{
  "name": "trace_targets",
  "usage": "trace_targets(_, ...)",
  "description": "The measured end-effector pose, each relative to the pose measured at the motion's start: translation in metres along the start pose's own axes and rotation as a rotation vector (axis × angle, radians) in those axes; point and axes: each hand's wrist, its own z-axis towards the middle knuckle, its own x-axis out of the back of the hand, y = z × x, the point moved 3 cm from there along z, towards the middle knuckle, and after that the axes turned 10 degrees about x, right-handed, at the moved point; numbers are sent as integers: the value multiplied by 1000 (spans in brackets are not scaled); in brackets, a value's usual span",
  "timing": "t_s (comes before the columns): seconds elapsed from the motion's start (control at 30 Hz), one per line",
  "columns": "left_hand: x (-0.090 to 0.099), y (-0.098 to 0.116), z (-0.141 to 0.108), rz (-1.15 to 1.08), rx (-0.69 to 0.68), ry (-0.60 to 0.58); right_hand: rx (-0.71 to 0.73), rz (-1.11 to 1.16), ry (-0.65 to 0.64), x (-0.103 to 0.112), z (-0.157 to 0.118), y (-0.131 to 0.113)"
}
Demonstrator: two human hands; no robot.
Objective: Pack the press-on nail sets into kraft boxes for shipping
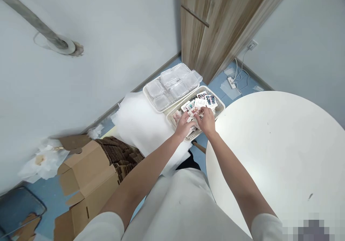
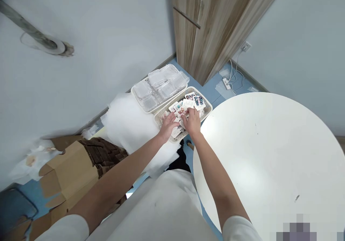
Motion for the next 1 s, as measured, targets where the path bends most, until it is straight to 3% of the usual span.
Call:
trace_targets(0.13, 11, 0, -32, 36, -106, 21, -12, 100, 19, 17, -28, -26)
trace_targets(0.27, 12, -13, -70, 96, -216, -7, -98, 184, -9, 35, -77, -54)
trace_targets(0.5, -16, -56, -138, 408, -359, -144, -390, 625, 49, 56, -197, -70)
trace_targets(0.67, -36, -78, -162, 537, -350, -237, -533, 915, 185, 77, -265, -65)
trace_targets(0.83, -71, -96, -166, 593, -300, -430, -600, 1034, 383, 106, -312, -52)
trace_targets(1.0, -130, -105, -172, 686, -291, -562, -645, 1041, 479, 132, -347, -31)
